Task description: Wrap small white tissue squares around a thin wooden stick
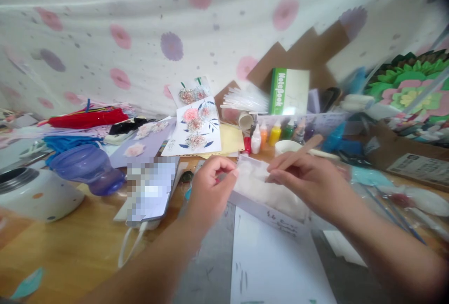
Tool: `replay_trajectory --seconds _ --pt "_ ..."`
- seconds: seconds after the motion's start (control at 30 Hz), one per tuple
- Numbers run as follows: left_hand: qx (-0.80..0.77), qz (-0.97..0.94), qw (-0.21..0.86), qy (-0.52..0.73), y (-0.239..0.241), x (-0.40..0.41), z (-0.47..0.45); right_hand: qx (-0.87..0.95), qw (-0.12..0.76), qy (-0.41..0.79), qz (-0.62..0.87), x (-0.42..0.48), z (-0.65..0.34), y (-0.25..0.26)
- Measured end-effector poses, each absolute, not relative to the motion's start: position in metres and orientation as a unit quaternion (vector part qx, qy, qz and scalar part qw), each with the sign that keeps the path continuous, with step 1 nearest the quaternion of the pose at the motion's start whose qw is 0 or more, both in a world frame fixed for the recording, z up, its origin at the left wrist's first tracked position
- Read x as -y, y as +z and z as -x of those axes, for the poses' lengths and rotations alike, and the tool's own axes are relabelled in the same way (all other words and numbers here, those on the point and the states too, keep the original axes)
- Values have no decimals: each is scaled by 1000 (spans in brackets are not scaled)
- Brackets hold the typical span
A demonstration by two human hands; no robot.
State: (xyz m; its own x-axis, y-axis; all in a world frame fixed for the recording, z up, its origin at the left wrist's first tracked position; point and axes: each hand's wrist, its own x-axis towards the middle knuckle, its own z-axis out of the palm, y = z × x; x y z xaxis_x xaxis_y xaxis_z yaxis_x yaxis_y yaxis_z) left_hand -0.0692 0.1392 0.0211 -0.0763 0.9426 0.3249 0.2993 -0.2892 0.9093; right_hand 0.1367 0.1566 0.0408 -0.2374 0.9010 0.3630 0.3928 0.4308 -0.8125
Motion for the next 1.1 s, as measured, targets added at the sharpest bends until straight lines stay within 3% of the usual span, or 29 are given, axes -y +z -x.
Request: replay_trajectory --seconds 0.13,0.33,0.53,0.67,0.77,0.93,1.1 --pt "-547 -606 260 515 21 -145 73 766 369 244 467 -161 -143 40" --pt "-486 -767 2 420 14 -149 74 793 397 207 413 -167 -146 39" --pt "-472 -844 56 249 8 -150 74 760 482 170 402 -156 -164 61" --pt "-467 -812 55 344 10 -150 73 806 429 180 366 -134 -172 59" --pt "-454 -787 51 415 11 -150 72 791 398 187 425 -122 -175 46" --pt "-446 -778 44 440 7 -151 72 722 430 215 499 -132 -180 46" --pt "-401 -816 57 412 12 -149 73 673 458 160 559 -167 -190 57"
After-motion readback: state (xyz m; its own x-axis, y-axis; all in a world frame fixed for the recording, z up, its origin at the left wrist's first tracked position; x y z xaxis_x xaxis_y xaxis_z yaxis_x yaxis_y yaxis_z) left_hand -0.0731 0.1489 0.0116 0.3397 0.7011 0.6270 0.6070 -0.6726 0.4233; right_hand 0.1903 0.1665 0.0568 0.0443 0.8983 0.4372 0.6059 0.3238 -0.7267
